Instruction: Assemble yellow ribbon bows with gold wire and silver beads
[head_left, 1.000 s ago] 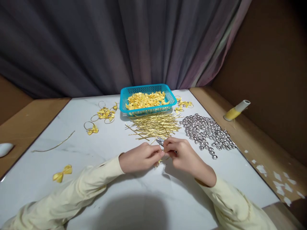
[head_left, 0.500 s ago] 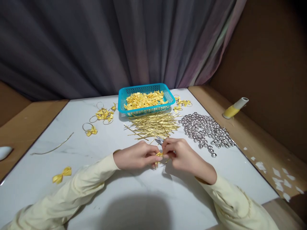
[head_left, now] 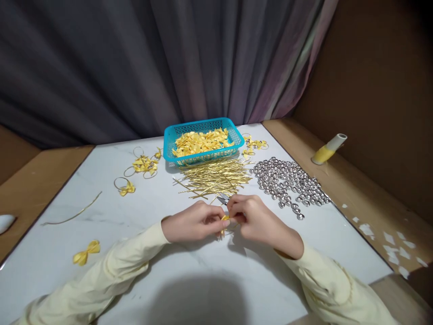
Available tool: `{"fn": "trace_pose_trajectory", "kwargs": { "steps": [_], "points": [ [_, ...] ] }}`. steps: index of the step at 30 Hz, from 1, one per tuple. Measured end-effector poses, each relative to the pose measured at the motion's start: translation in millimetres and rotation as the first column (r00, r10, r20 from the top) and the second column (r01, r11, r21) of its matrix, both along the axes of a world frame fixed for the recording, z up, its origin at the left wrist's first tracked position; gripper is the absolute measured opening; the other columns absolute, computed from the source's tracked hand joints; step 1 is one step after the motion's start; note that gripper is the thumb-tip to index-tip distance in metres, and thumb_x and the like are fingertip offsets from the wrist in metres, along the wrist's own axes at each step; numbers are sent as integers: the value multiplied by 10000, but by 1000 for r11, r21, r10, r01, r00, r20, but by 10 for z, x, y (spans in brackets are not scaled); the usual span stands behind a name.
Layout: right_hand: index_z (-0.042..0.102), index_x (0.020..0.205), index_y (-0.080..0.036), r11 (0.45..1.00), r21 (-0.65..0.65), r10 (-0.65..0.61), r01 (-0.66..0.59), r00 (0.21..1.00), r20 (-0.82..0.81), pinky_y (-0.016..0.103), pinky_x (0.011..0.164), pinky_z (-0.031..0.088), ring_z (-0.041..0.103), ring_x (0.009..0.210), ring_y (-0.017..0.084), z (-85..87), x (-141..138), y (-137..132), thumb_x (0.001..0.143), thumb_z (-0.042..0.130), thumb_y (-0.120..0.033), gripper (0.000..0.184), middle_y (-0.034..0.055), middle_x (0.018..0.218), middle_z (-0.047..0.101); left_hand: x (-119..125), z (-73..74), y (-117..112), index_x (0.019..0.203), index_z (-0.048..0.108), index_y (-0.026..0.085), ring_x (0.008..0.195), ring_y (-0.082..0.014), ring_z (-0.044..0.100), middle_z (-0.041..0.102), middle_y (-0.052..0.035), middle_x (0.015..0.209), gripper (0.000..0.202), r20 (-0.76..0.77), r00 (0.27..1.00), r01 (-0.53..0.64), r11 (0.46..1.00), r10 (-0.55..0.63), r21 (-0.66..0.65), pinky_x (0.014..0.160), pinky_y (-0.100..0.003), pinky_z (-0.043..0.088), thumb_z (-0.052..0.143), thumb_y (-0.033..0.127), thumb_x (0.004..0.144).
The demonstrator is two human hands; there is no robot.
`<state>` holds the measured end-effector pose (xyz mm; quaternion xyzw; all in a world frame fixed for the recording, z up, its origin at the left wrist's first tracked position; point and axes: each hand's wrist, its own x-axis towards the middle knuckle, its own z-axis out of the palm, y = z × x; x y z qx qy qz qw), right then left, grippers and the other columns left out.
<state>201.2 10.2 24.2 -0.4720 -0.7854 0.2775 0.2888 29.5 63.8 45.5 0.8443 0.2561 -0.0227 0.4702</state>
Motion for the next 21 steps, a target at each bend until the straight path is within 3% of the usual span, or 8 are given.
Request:
{"fn": "trace_pose_trajectory", "kwargs": {
  "steps": [5,13,17,21],
  "points": [
    [526,540,-120,1000,8,-6,6,1000,-12,199,546,336,493,628,96,3,13,1,535,399,58,219,24,724,554,-7,-34,12,771,595,104,621,-117,630,667,-55,664,306,60,998,-18,998,22,-62,585,-190,473,393,308,878],
    [531,588,-141,998,-33,-44,44,999,-3,220,591,366,514,662,115,-17,52,28,624,456,36,195,21,720,574,14,-66,-2,763,547,108,563,-127,628,655,-60,662,277,78,982,-146,952,173,-269,528,-219,502,436,346,852],
    [548,707,-158,988,-143,-67,57,996,-66,237,590,390,525,634,118,2,122,66,674,522,-24,140,15,723,589,1,-69,13,754,538,112,532,-123,618,656,-59,641,268,94,974,-171,941,206,-291,515,-221,502,444,345,849],
    [508,803,-162,943,-333,-94,10,967,-237,252,586,417,536,644,127,41,200,120,667,613,-114,179,18,741,572,-10,-55,23,758,545,109,530,-123,619,660,-65,653,270,90,974,-170,930,210,-327,518,-223,502,451,347,845]
  ]
}}
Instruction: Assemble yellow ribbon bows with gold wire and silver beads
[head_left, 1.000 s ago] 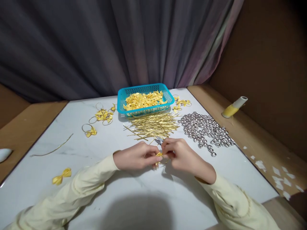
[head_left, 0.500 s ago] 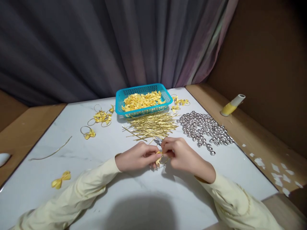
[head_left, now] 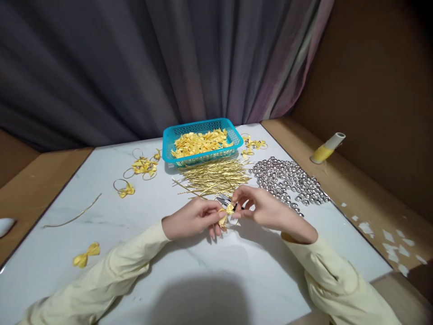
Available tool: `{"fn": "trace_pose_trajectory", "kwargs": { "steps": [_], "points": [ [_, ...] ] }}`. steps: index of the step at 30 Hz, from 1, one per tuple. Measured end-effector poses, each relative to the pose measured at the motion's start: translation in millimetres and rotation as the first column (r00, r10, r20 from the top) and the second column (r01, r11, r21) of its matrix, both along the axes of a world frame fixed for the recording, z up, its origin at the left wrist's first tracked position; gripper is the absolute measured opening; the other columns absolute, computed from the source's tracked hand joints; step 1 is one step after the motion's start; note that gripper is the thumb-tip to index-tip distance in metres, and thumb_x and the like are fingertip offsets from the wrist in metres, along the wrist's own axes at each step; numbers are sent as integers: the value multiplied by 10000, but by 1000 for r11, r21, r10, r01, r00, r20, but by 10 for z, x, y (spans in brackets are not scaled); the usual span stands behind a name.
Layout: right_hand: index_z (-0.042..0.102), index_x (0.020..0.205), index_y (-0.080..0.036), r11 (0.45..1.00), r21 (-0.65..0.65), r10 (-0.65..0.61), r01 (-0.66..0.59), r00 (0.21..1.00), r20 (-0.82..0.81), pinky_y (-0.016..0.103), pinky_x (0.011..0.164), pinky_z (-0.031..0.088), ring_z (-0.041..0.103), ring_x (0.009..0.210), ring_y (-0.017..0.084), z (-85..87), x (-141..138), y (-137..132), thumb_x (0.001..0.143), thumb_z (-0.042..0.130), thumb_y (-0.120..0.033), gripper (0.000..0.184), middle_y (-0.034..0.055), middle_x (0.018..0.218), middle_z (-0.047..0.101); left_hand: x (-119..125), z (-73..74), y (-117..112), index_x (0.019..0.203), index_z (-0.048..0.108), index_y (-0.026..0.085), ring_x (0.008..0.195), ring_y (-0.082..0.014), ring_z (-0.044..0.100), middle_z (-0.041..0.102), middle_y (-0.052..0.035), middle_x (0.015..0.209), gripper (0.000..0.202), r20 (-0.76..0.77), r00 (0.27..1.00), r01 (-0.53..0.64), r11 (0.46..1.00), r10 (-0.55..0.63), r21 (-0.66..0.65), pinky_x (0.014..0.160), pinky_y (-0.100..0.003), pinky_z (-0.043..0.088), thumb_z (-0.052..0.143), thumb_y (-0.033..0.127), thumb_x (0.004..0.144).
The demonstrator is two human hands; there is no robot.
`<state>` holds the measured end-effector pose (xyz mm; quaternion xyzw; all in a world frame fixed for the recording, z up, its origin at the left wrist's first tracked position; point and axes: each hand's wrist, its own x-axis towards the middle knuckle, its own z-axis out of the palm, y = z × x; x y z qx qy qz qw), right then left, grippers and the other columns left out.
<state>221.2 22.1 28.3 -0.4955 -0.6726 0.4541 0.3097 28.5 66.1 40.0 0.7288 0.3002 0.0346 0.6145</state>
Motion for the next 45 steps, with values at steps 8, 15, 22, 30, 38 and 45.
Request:
{"fn": "trace_pose_trajectory", "kwargs": {
  "steps": [8,15,22,30,38,45],
  "points": [
    [465,882,-178,965,-238,22,-111,938,-346,263,569,449,512,605,101,-71,14,57,649,675,-205,315,-3,765,512,18,71,-20,759,555,100,578,-129,639,673,-75,662,279,-4,1000,4,998,-5,-66,569,-226,514,469,353,838],
    [513,813,-145,943,-231,150,-238,927,-343,245,552,431,501,536,83,-36,5,32,753,577,-180,95,-23,611,527,1,71,-21,797,557,96,603,-129,643,677,-81,690,271,9,1000,31,996,-30,-87,589,-231,519,467,347,844],
    [535,821,-148,948,-172,230,-268,949,-216,238,553,444,533,546,87,-15,18,12,797,539,-211,67,-12,618,559,-19,58,-24,802,563,96,627,-128,646,678,-87,717,286,-8,997,70,994,-71,-90,604,-235,522,458,358,849],
    [563,796,-137,952,-178,219,-248,962,-165,232,521,445,549,516,94,-18,3,11,797,521,-199,76,0,582,578,-12,53,-26,825,573,81,634,-128,644,674,-93,731,311,-48,995,82,995,-85,-57,600,-236,519,447,364,853],
    [563,797,-137,924,-293,151,-245,939,-309,239,559,473,548,517,79,-82,-5,63,771,584,-261,128,-10,593,586,-41,47,-3,815,556,94,640,-137,650,676,-91,706,297,-37,996,75,997,-76,-17,609,-248,517,434,361,859],
    [610,786,-121,860,-350,254,-372,906,-339,229,565,494,578,544,82,-89,24,70,753,593,-392,274,14,643,612,-55,51,-11,832,567,104,642,-126,645,673,-83,725,300,-8,994,108,994,-108,-22,612,-234,514,439,374,856]
  ]
}}
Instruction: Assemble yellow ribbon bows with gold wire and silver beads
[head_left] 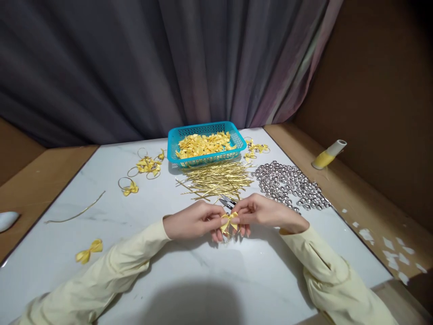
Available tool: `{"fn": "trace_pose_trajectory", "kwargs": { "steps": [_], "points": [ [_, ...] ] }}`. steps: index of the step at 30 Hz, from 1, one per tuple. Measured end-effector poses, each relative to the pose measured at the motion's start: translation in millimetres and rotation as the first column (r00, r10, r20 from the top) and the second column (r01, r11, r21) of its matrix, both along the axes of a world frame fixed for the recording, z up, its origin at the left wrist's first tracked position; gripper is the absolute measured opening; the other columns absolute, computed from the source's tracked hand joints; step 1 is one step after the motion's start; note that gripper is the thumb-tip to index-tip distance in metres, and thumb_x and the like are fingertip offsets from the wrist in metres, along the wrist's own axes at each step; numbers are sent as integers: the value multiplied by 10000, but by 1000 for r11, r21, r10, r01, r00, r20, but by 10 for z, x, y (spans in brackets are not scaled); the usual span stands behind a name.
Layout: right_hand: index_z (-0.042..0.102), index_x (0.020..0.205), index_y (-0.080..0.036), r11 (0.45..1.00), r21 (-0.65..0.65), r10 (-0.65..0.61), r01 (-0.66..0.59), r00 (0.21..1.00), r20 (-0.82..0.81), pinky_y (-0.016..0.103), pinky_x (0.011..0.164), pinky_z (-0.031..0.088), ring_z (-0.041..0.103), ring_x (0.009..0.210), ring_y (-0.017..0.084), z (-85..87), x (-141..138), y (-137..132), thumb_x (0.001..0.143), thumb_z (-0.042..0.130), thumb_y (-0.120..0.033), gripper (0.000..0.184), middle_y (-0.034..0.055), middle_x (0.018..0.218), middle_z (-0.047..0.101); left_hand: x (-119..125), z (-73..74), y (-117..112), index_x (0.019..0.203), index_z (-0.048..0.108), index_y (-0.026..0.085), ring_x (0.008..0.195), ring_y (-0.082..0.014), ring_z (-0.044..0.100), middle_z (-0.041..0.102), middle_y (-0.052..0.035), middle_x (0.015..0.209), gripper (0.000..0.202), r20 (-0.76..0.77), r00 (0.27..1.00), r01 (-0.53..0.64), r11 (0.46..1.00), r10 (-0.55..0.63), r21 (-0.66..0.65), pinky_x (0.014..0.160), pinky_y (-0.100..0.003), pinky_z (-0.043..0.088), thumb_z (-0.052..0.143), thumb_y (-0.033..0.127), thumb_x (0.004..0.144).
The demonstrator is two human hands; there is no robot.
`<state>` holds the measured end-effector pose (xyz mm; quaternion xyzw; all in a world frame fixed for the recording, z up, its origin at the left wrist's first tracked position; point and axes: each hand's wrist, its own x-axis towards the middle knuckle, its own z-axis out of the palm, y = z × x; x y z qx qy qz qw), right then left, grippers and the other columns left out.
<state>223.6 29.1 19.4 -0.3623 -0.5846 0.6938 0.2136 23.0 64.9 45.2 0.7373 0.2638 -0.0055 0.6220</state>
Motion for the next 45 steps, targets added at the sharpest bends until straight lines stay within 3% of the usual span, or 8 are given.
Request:
{"fn": "trace_pose_trajectory", "kwargs": {
  "steps": [8,18,30,45],
  "points": [
    [620,822,-115,997,75,22,-24,999,33,207,522,481,574,533,79,20,10,-9,794,541,-393,290,31,683,617,-1,6,0,782,555,101,616,-128,641,661,-79,683,312,-27,1000,6,1000,-5,15,587,-226,507,435,380,855],
    [630,823,-118,986,165,3,-20,995,104,189,490,447,544,501,70,53,6,-41,828,501,-307,228,7,603,590,15,5,-1,793,562,104,595,-118,634,671,-75,699,307,-35,999,-32,997,30,-73,598,-238,514,476,397,828],
    [644,819,-112,994,103,15,-22,997,73,188,462,453,532,460,64,23,-11,-27,812,520,-292,218,10,587,594,47,-6,-17,728,547,102,547,-111,622,661,-58,631,292,-71,996,-62,993,55,-103,563,-230,502,490,372,825],
    [635,774,-101,990,144,-21,10,997,71,181,452,430,521,476,69,38,-34,-46,809,514,-268,209,11,572,565,57,-34,16,754,557,89,531,-118,618,670,-84,686,266,-85,991,-127,944,106,-305,524,-232,490,554,353,778]
  ]
}}
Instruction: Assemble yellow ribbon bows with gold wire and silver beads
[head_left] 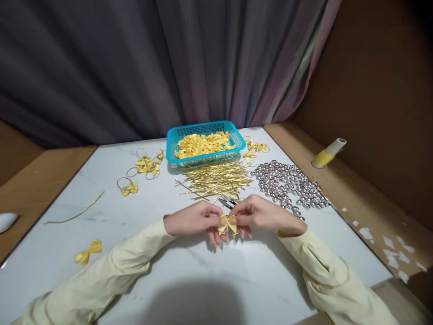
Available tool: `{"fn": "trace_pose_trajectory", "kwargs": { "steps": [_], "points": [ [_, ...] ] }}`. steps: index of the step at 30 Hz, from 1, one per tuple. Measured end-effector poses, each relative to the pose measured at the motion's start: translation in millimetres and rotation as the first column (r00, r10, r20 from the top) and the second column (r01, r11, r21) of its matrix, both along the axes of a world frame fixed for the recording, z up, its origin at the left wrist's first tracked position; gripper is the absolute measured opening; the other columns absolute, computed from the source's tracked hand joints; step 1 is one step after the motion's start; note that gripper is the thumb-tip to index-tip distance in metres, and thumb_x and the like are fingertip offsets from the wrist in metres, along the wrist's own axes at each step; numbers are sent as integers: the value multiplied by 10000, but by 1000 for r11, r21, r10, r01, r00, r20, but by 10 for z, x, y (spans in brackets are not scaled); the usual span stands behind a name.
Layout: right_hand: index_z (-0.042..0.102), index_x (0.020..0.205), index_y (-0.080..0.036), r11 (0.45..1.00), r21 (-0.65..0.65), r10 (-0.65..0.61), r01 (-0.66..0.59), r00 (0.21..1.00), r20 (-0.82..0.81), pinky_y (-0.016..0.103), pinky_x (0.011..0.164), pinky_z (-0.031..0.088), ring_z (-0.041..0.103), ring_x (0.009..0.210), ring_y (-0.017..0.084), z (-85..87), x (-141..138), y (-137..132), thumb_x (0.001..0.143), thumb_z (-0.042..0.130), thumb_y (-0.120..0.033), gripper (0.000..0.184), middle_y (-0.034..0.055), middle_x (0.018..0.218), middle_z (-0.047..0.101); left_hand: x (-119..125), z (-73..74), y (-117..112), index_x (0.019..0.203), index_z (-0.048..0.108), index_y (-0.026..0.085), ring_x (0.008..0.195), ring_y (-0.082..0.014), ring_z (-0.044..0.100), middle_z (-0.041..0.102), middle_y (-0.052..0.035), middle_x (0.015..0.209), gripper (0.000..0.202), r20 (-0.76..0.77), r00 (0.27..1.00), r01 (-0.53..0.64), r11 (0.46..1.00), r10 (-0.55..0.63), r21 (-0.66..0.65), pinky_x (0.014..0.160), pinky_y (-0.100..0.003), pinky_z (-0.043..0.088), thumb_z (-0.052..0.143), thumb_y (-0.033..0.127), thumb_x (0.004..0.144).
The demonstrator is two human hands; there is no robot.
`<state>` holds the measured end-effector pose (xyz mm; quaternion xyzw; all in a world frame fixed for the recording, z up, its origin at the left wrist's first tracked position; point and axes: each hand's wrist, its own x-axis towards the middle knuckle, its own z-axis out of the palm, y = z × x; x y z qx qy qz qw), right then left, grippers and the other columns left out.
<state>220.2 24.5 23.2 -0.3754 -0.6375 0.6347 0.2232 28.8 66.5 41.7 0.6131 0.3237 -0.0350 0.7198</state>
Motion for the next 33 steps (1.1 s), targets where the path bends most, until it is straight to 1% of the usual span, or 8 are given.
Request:
{"fn": "trace_pose_trajectory", "kwargs": {
  "steps": [11,17,21,24,26,28,29,33],
  "points": [
    [628,743,-112,1000,5,-12,12,1000,9,191,443,431,521,473,74,-10,-21,12,811,506,-297,232,23,590,577,32,-3,-24,718,575,90,517,-125,612,668,-74,678,344,-31,998,-53,996,55,65,537,-252,497,599,433,719],
    [651,773,-117,999,37,-39,36,996,84,178,366,307,422,395,49,-2,-15,32,804,515,-324,249,11,551,578,15,12,-23,762,585,91,544,-140,627,661,-55,632,336,2,999,-54,994,54,98,552,-255,503,592,425,729],
    [642,818,-127,993,50,-114,111,990,78,172,387,295,470,466,65,-9,-18,66,782,546,-309,209,15,601,594,-11,34,-17,771,581,91,595,-154,642,670,-71,673,331,31,997,-72,980,68,183,588,-265,515,555,421,760],
    [638,832,-140,945,152,-302,289,951,70,186,442,345,494,534,86,-5,-18,93,762,567,-314,200,15,646,597,-31,71,-13,764,579,99,605,-156,646,673,-72,710,334,65,993,-116,965,103,236,578,-258,515,523,429,779],
    [633,810,-148,862,244,-458,444,889,1,207,523,390,518,606,101,16,-25,94,756,571,-316,187,22,709,609,-39,103,-11,743,577,101,591,-148,642,671,-65,689,329,62,989,-143,949,131,282,565,-244,509,516,421,785],
    [627,775,-150,793,283,-548,540,835,-57,215,542,394,510,587,101,48,-43,72,757,568,-339,199,9,658,591,-44,128,-11,724,573,103,574,-141,636,667,-57,655,312,42,986,-168,925,163,341,552,-227,500,525,406,782],
    [627,759,-149,786,282,-557,550,828,-61,212,515,381,489,539,95,63,-59,54,757,566,-359,219,-4,595,566,-48,134,-11,721,570,106,566,-138,633,665,-53,642,301,33,983,-179,911,180,371,544,-221,495,530,398,780],
    [666,742,-132,869,259,-448,422,893,47,197,398,276,377,400,69,77,-163,-25,754,562,-404,292,-36,439,466,-80,117,-17,720,550,124,583,-142,637,652,-33,629,263,43,977,-203,848,209,490,539,-215,489,493,366,806]
  ]
}}
